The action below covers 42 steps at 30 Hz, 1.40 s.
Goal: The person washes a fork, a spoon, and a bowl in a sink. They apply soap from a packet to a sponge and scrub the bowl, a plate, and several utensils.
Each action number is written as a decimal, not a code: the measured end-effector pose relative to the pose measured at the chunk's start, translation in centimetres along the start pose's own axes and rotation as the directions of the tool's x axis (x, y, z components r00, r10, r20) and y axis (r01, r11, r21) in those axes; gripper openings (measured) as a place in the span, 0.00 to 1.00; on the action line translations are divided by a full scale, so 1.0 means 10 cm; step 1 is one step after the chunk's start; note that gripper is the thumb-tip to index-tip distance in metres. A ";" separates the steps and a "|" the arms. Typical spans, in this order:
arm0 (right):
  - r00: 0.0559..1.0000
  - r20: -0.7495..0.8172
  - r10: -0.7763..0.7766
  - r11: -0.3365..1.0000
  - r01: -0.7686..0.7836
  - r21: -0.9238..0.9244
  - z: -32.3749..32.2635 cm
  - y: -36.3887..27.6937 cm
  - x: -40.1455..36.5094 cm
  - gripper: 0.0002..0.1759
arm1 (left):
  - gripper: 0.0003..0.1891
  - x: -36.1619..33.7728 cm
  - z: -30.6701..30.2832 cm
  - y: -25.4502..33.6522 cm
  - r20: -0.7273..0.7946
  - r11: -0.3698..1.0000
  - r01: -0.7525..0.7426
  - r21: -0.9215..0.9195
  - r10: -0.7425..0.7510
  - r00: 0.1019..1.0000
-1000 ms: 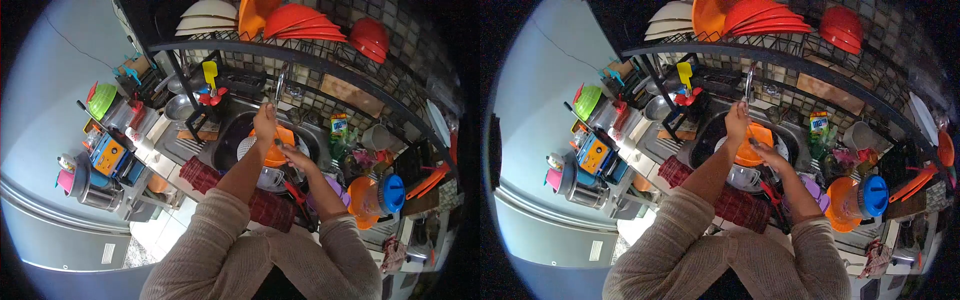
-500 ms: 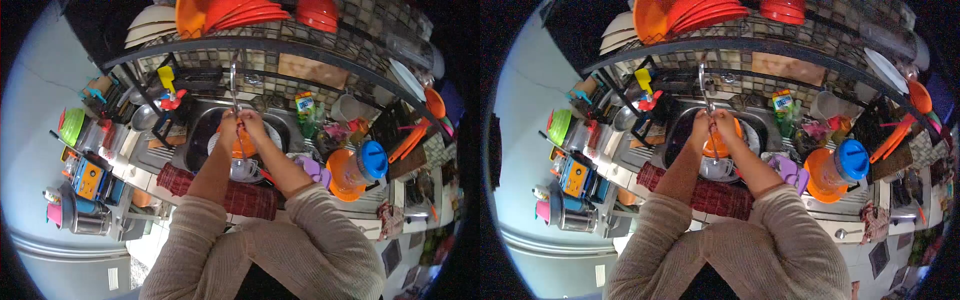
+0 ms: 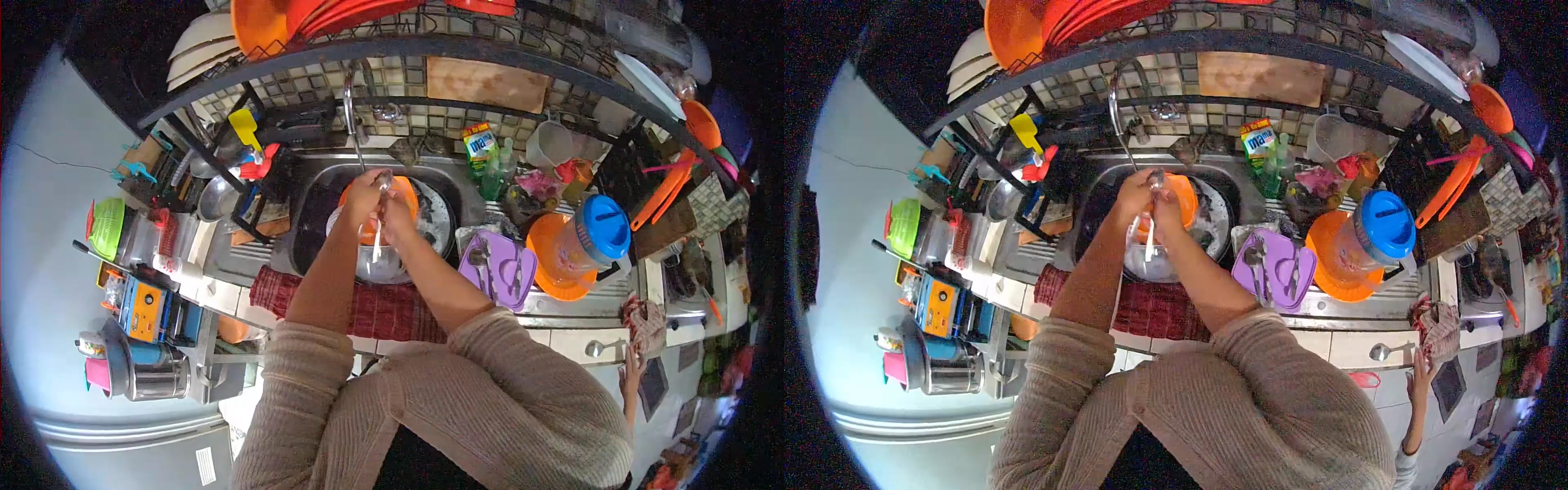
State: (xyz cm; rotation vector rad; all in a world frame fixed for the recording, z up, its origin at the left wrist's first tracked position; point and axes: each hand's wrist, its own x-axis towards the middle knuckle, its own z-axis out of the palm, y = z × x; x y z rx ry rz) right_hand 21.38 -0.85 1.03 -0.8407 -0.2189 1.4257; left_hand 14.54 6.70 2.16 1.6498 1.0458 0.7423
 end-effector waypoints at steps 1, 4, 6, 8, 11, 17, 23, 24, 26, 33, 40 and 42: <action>0.996 0.089 -0.009 0.993 0.019 -0.116 -0.08 -0.03 0.04 0.10 | 0.12 0.27 -0.01 -0.45 -0.127 0.995 -0.088 0.045 0.094 0.988; 0.977 0.210 0.042 0.960 0.019 -0.281 -0.06 -0.06 0.09 0.13 | 0.11 -0.02 -0.02 -0.05 -0.358 0.959 -0.189 0.211 0.256 0.898; 0.970 0.220 0.104 0.929 -0.016 -0.370 0.02 -0.05 0.12 0.14 | 0.17 -0.13 -0.06 0.13 -0.494 0.941 0.029 0.336 0.150 0.857; 0.966 0.246 0.081 0.921 0.022 -0.388 0.09 -0.04 0.15 0.16 | 0.21 -0.25 -0.06 0.33 -0.544 0.909 0.086 0.408 0.166 0.823; 0.949 0.292 0.121 0.908 0.013 -0.418 0.29 -0.17 -0.07 0.23 | 0.22 -0.35 -0.11 0.46 -0.606 0.857 0.189 0.479 0.168 0.777; 0.958 0.285 0.013 0.852 0.139 -0.505 0.50 -0.20 0.13 0.26 | 0.32 -0.24 -0.28 0.21 -0.535 0.947 0.050 0.316 0.135 0.834; 0.934 0.354 -0.045 0.924 0.174 -0.340 0.43 0.12 0.82 0.23 | 0.34 -0.23 -0.12 -0.05 -0.296 0.921 0.017 -0.390 -0.143 0.944; 0.934 0.355 -0.041 0.925 0.170 -0.340 0.46 0.06 0.70 0.23 | 0.32 -0.23 -0.11 -0.08 -0.295 0.906 0.034 -0.421 -0.172 0.940; 0.957 0.287 0.033 0.825 0.137 -0.549 0.50 -0.16 0.31 0.22 | 0.29 -0.25 -0.13 0.02 -0.278 0.872 0.053 -0.487 -0.212 0.937; 0.936 0.271 0.223 0.907 -0.098 -0.409 0.22 -0.35 0.07 0.18 | 0.09 -0.12 -0.13 0.29 -0.428 0.988 -0.100 -0.115 0.042 0.903; 0.911 0.374 0.176 0.888 0.017 -0.460 0.17 -0.39 0.01 0.14 | 0.09 -0.05 -0.03 0.30 -0.556 1.000 -0.028 0.011 0.030 0.831; 0.939 0.334 0.086 0.845 0.109 -0.523 0.13 -0.39 0.04 0.13 | 0.10 -0.02 -0.06 0.29 -0.450 0.997 -0.080 0.014 0.078 0.890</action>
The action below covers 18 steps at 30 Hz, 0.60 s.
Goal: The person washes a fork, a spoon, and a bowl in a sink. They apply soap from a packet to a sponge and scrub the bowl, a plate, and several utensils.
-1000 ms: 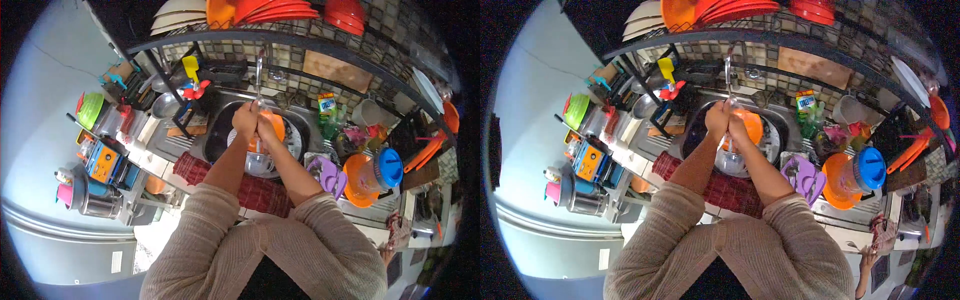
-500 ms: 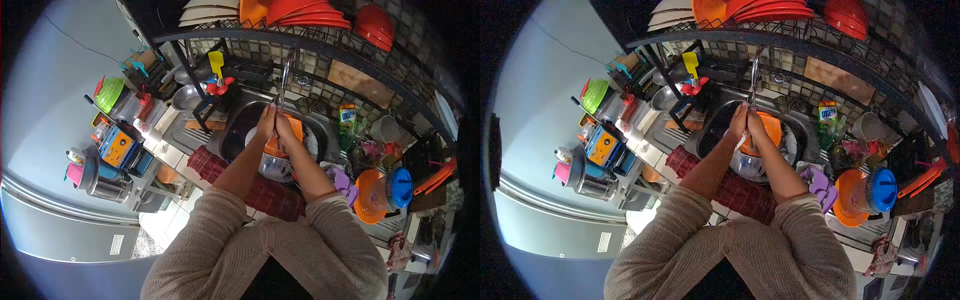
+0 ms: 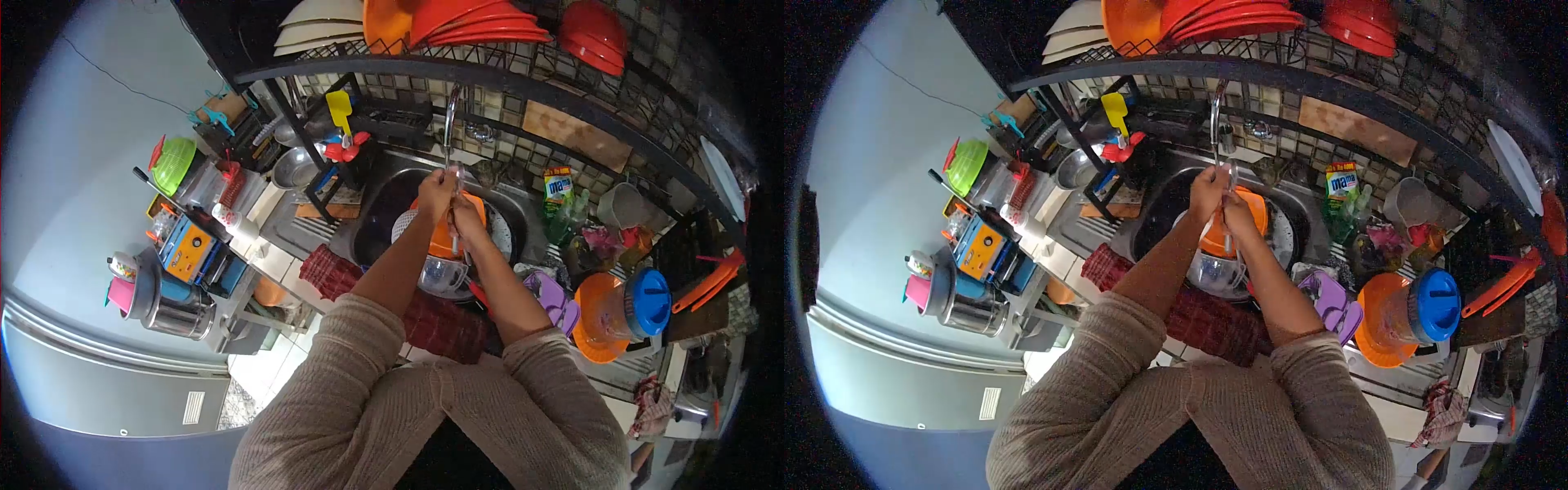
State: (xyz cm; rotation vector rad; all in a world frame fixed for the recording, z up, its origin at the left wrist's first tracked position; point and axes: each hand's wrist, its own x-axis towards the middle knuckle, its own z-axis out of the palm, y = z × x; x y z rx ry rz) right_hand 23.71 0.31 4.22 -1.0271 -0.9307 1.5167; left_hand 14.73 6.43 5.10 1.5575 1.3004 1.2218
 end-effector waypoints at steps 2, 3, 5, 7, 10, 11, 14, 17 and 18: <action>0.998 0.024 0.053 0.999 -0.053 -0.013 -0.01 0.00 -0.01 0.12 | 0.11 0.06 0.08 -0.06 -0.010 0.986 -0.096 -0.134 0.096 0.995; 0.993 0.043 0.112 0.993 -0.110 -0.033 0.00 0.01 -0.02 0.12 | 0.14 0.05 0.09 0.00 -0.030 0.945 -0.185 -0.270 0.184 0.983; 0.998 0.048 0.043 0.999 -0.043 -0.015 0.05 0.04 -0.03 0.11 | 0.16 0.02 0.05 0.10 0.015 0.954 -0.032 -0.298 0.038 0.999; 0.998 0.050 -0.025 1.000 0.025 0.004 0.10 0.08 -0.04 0.11 | 0.17 0.03 0.04 0.08 0.064 0.940 0.123 -0.319 -0.108 0.992; 1.000 0.016 -0.005 0.998 0.004 0.063 0.15 0.11 -0.03 0.10 | 0.19 0.08 0.02 0.05 0.096 0.945 0.213 -0.249 -0.195 0.976; 0.998 0.015 0.060 0.988 -0.062 0.139 0.16 0.11 -0.01 0.10 | 0.19 0.09 -0.02 0.03 0.132 0.915 0.275 -0.296 -0.245 0.960; 0.997 0.040 0.068 0.995 -0.071 0.070 0.15 0.12 0.13 0.10 | 0.19 0.12 -0.05 -0.16 0.078 0.951 0.184 -0.248 -0.169 0.983; 0.997 -0.036 -0.075 0.994 0.072 -0.079 0.19 0.08 0.37 0.12 | 0.17 0.08 -0.09 -0.42 0.065 0.993 -0.101 -0.059 0.104 0.992; 0.977 -0.145 -0.158 0.984 0.145 -0.099 0.21 0.08 0.49 0.13 | 0.17 0.02 -0.08 -0.47 0.142 0.973 -0.231 0.005 0.228 0.963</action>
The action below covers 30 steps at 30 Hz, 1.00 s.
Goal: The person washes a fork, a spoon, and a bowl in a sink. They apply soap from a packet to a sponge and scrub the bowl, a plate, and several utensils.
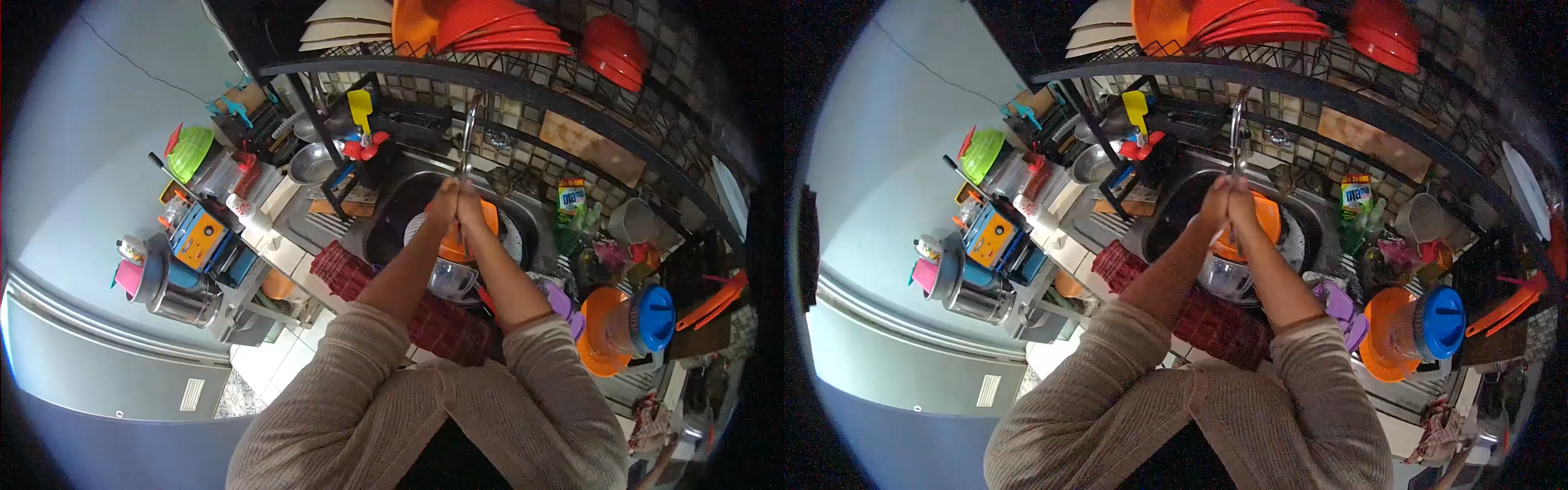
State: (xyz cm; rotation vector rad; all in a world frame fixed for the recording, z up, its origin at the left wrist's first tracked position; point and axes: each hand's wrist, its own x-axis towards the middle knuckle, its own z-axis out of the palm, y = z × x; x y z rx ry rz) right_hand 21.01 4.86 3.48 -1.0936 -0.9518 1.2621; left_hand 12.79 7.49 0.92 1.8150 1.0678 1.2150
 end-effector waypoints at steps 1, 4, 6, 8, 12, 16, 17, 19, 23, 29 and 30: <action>0.999 -0.025 0.030 0.999 -0.029 0.039 0.01 0.01 0.16 0.21 | 0.22 -0.07 0.10 0.08 -0.103 0.996 -0.088 -0.032 0.085 0.991; 0.988 -0.058 0.141 0.987 -0.145 -0.072 0.10 -0.22 0.19 0.29 | 0.24 -0.17 0.17 0.52 -0.131 0.673 0.245 -0.698 -0.457 0.880; 0.999 -0.023 0.050 0.991 -0.052 -0.123 -0.06 0.31 0.75 0.35 | 0.26 -0.25 0.16 0.22 -0.087 0.644 0.195 -0.740 -0.379 0.921; 0.998 -0.062 -0.007 0.824 -0.030 -0.566 -0.13 0.22 0.79 0.40 | 0.27 -0.36 0.25 -0.34 -0.023 0.910 -0.149 0.388 0.171 0.985; 0.984 -0.124 0.127 0.856 -0.172 -0.488 -0.13 0.09 0.56 0.37 | 0.27 -0.56 0.19 0.02 0.087 0.684 0.512 -0.519 -0.554 0.828; 0.993 0.111 0.027 0.992 -0.013 -0.124 -0.13 0.24 0.28 0.20 | 0.23 -0.24 0.13 -0.31 -0.155 0.932 0.158 -0.325 -0.217 0.964; 0.993 0.085 0.084 0.975 -0.064 -0.212 -0.10 0.06 0.11 0.16 | 0.20 -0.16 0.05 -0.07 -0.099 0.850 0.241 -0.469 -0.322 0.941; 0.992 0.121 0.042 0.993 -0.028 -0.119 -0.14 0.03 -0.01 0.14 | 0.15 0.09 0.17 -0.31 -0.156 0.894 0.176 -0.413 -0.260 0.953; 0.932 0.269 0.242 0.943 -0.291 0.160 -0.40 -0.04 -0.04 0.11 | 0.14 0.11 0.16 0.13 -0.152 0.956 0.186 -0.228 -0.224 0.963; 0.940 0.333 0.070 0.944 -0.170 0.281 -0.46 -0.23 -0.07 0.13 | 0.20 0.04 0.15 0.49 0.164 0.683 0.382 -0.622 -0.363 0.917; 0.939 0.337 0.063 0.944 -0.165 0.284 -0.44 -0.15 0.05 0.13 | 0.23 -0.01 0.18 0.44 0.300 0.553 0.418 -0.721 -0.295 0.907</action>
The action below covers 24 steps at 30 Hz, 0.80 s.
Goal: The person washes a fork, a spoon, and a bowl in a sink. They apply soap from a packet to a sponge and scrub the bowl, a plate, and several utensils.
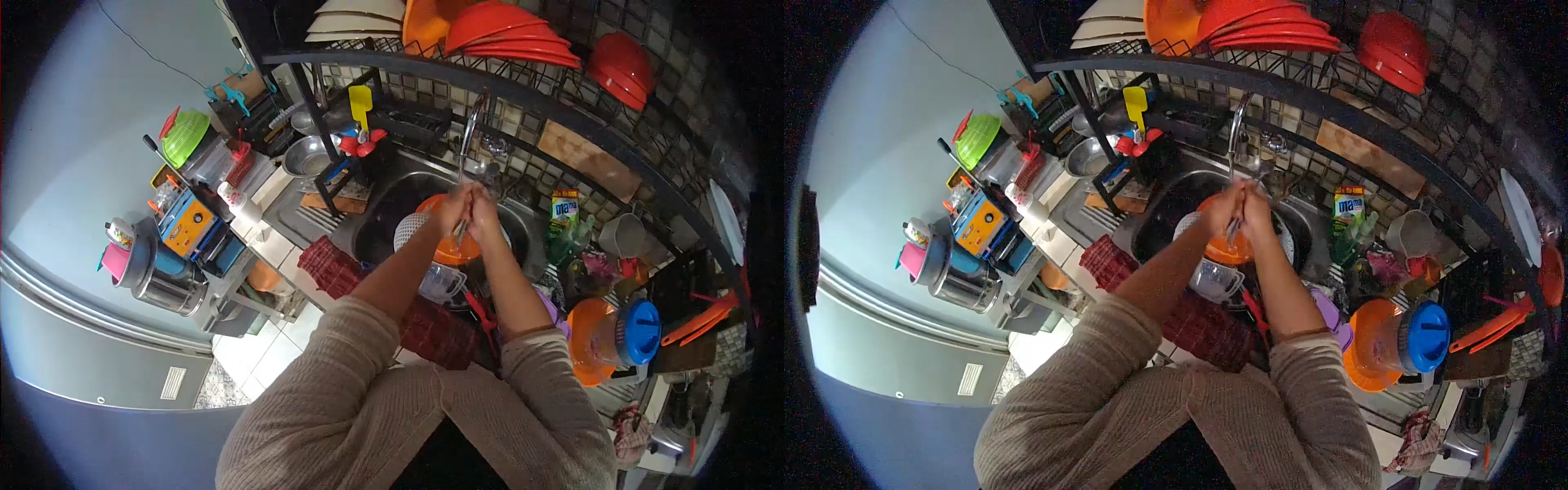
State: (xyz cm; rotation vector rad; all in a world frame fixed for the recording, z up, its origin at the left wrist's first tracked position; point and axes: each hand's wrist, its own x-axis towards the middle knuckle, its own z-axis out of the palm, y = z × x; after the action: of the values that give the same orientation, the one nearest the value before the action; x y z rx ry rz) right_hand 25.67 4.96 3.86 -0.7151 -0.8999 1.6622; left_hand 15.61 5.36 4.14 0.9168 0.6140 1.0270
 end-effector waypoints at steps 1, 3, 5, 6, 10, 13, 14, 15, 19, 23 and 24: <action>0.978 -0.184 -0.096 0.993 0.107 0.053 -0.03 0.08 0.16 0.15 | 0.30 0.31 -0.39 -0.55 -0.190 0.849 0.086 0.522 0.017 0.982; 0.915 -0.351 -0.202 0.974 0.226 0.029 0.02 0.16 0.38 0.21 | 0.32 0.08 -0.31 -0.49 -0.189 0.594 -0.024 0.804 0.294 0.937; 0.916 -0.382 -0.121 0.973 0.186 0.138 0.14 0.19 0.44 0.22 | 0.35 0.10 -0.36 -0.31 -0.212 0.459 0.014 0.888 0.383 0.899; 0.912 -0.408 -0.030 0.964 0.135 0.230 0.25 0.18 0.43 0.23 | 0.35 0.04 -0.35 -0.20 -0.210 0.455 0.012 0.891 0.387 0.898; 0.847 -0.485 -0.218 0.966 0.118 -0.228 0.49 0.33 0.62 0.23 | 0.28 -0.41 -0.14 0.26 -0.301 0.360 0.144 0.922 0.432 0.850; 0.812 -0.445 -0.377 0.916 0.256 -0.309 0.64 0.40 0.63 0.20 | 0.30 -0.47 -0.26 0.26 -0.378 0.396 0.195 0.897 0.462 0.802; 0.806 -0.451 -0.383 0.915 0.265 -0.304 0.68 0.38 0.56 0.18 | 0.31 -0.45 -0.32 0.20 -0.340 0.392 0.136 0.910 0.515 0.787; 0.808 -0.449 -0.383 0.915 0.262 -0.307 0.69 0.37 0.48 0.18 | 0.31 -0.50 -0.33 0.20 -0.343 0.396 0.136 0.908 0.516 0.785; 0.911 -0.352 -0.216 0.973 0.231 0.001 0.57 0.38 0.23 0.16 | 0.27 -0.69 -0.23 0.13 -0.192 0.396 -0.034 0.918 0.517 0.834; 0.919 -0.298 -0.260 0.965 0.239 -0.105 0.43 0.42 0.07 0.18 | 0.20 -0.75 -0.31 -0.19 -0.001 0.219 -0.179 0.959 0.635 0.772; 0.917 -0.304 -0.259 0.966 0.237 -0.107 0.41 0.43 0.02 0.18 | 0.20 -0.75 -0.26 -0.17 -0.001 0.224 -0.181 0.958 0.631 0.776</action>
State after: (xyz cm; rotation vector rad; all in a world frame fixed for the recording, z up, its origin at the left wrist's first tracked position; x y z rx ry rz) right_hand 20.11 3.63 2.45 -0.8492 -0.7831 1.2532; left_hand 11.23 -0.96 1.46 2.0444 1.4682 1.3749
